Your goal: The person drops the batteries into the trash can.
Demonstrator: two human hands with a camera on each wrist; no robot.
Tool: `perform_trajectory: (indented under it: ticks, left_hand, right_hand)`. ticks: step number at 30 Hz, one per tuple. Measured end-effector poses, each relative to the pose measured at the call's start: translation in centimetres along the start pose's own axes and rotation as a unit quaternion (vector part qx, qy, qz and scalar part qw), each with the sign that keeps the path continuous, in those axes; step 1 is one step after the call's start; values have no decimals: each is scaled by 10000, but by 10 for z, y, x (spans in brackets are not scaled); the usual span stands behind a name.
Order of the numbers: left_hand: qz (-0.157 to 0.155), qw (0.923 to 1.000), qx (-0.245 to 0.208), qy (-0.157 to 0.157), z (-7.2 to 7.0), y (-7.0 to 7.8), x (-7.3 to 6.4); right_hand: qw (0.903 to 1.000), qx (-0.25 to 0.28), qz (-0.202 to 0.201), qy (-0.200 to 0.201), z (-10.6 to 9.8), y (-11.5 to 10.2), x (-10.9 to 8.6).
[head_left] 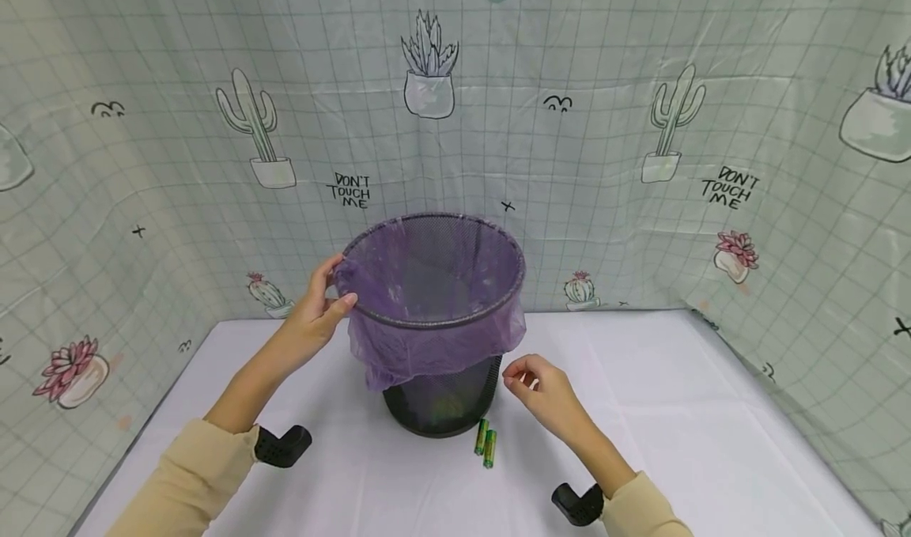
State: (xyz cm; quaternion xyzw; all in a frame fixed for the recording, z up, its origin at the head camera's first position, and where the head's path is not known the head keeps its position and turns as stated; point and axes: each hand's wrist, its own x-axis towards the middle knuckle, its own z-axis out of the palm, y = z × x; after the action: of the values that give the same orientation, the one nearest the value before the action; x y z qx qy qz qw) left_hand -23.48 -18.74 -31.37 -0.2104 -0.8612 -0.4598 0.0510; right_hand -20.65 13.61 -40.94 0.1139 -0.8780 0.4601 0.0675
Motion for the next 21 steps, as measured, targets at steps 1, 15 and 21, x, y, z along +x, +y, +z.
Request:
perform_trajectory:
  ticks: [1,15,21]
  left_hand:
    - [1,10000,1,-4,0,0,0]
    - [-94,10000,9,-23,-1,2,0]
    - [-86,9999,-48,-37,1,1,-1]
  right_hand:
    - [10000,-17,15,-84,2,4,-1]
    - [9833,-187,297,-1788,37,41,-21]
    - [9802,-586,441,-1840,45,41,-27]
